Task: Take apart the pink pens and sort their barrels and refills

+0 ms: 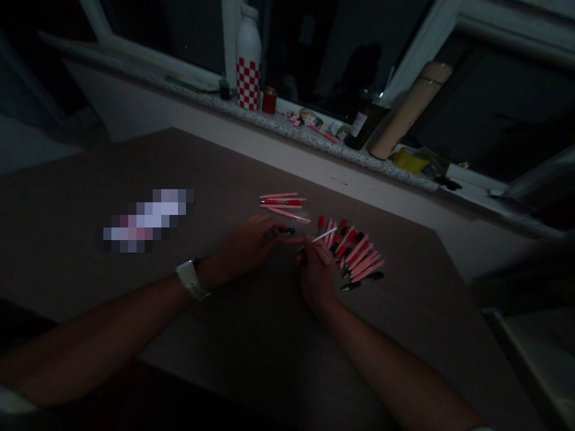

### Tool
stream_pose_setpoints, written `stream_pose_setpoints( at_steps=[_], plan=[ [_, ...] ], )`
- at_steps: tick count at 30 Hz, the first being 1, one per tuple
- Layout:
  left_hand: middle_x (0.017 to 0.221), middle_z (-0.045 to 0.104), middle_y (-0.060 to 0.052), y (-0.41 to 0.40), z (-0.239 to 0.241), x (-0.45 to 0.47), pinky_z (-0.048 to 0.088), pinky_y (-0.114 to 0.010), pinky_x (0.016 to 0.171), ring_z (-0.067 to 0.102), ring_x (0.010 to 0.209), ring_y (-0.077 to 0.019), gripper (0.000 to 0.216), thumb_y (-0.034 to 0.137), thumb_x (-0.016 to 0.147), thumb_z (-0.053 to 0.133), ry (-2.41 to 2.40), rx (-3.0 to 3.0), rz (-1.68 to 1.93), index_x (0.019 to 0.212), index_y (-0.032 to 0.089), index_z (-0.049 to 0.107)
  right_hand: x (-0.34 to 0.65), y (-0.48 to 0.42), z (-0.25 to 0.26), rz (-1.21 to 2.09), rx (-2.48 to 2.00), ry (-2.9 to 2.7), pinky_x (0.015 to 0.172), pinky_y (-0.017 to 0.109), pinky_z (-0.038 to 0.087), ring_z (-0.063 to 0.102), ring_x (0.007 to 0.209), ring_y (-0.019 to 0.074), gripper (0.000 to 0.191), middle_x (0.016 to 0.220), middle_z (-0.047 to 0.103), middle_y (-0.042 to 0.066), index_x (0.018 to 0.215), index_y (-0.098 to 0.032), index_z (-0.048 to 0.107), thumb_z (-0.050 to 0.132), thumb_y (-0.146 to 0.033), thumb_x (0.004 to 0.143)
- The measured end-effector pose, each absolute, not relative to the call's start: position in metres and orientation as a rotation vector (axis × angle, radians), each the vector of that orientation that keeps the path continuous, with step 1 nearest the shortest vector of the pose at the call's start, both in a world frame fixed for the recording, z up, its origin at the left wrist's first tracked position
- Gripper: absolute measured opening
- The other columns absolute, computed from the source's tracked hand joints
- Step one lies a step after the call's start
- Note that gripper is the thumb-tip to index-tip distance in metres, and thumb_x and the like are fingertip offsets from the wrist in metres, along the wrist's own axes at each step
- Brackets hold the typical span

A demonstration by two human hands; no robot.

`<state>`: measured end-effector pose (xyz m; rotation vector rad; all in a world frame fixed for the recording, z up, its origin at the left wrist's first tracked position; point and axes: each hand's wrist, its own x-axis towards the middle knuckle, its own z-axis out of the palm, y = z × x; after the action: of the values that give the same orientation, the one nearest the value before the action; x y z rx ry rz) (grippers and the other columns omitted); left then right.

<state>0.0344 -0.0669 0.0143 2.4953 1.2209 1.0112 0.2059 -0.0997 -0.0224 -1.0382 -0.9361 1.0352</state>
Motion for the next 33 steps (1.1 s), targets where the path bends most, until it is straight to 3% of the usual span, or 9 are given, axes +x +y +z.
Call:
stream_pose_setpoints(
  at_steps=[20,33],
  plan=[
    [0.105,0.068,-0.005,-0.0701,0.0079,0.0363,0.046,-0.036,0.086,0.059,0.1,-0.0225,0.019,0.02,0.091,0.054,1.255,2.517,0.799,0.105,0.021,0.067,0.2052,-0.0976,-0.0209,1.048,-1.0,-0.844,0.05,0.024,0.031,0.042,0.05,0.0097,0.032,0.054,0.049,-0.007,0.073,-0.02,0.054,0.06,-0.047,0.089],
    [0.103,0.067,-0.006,-0.0702,0.0094,0.037,0.047,-0.036,0.085,0.06,0.098,-0.0226,0.017,0.027,0.094,0.052,1.336,2.492,0.891,0.102,0.02,0.066,0.2038,-0.0973,-0.0211,1.054,-0.988,-0.854,0.049,0.023,0.03,0.041,0.048,0.0096,0.031,0.053,0.048,-0.007,0.076,-0.021,0.055,0.06,-0.049,0.088]
  ],
)
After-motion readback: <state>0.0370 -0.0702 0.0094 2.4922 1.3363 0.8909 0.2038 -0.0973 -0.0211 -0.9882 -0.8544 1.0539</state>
